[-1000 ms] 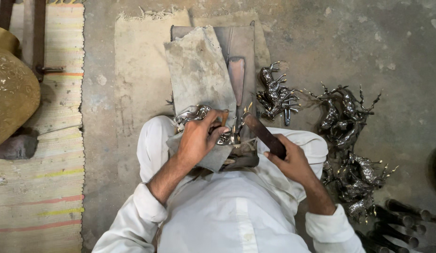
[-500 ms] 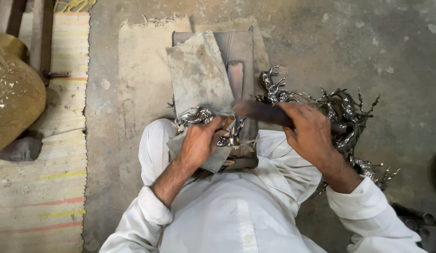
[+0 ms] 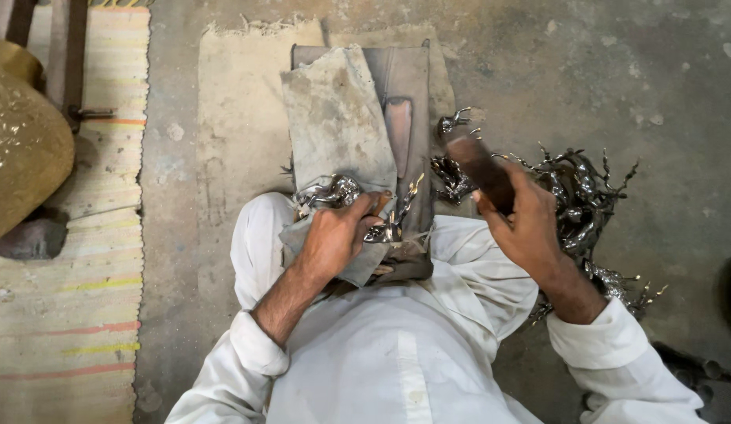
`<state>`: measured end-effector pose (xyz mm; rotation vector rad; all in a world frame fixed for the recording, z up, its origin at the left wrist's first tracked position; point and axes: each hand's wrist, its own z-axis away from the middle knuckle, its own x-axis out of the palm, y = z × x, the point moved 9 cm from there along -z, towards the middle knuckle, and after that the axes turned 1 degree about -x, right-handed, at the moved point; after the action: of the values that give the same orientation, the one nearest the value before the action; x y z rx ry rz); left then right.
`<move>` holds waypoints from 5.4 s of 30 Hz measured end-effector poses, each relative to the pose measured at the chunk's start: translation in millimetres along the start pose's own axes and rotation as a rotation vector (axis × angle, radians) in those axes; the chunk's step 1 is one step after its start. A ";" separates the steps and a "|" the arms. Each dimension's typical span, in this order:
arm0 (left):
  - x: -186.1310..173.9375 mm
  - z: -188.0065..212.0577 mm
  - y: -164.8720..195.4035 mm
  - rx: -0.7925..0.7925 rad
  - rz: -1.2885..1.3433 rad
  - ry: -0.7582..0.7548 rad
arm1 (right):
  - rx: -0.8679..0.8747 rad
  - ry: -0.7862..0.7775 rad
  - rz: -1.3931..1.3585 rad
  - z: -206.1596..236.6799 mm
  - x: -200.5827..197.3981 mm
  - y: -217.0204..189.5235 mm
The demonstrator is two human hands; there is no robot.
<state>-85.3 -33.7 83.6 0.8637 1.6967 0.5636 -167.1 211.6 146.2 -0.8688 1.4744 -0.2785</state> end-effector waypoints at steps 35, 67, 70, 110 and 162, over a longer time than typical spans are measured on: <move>-7.0 17.2 0.8 0.040 0.103 0.072 | -0.333 -0.124 0.376 13.6 15.1 -13.4; 4.3 -40.3 -17.1 -0.022 0.328 0.246 | 0.131 -0.033 -0.411 3.4 126.0 28.0; 2.8 -45.1 -21.5 -0.098 0.341 0.194 | 0.178 -0.117 -0.568 -1.2 132.7 33.5; 12.2 -18.0 6.0 -0.068 0.036 -0.073 | -0.349 -0.116 0.399 -26.1 8.5 -12.6; 28.9 -27.7 18.0 0.033 0.031 -0.296 | -0.296 0.010 0.450 5.8 -1.8 12.4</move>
<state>-111.0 1.7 87.3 0.9490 1.4288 0.4072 -166.1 223.1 138.6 -0.7403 1.6996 0.2760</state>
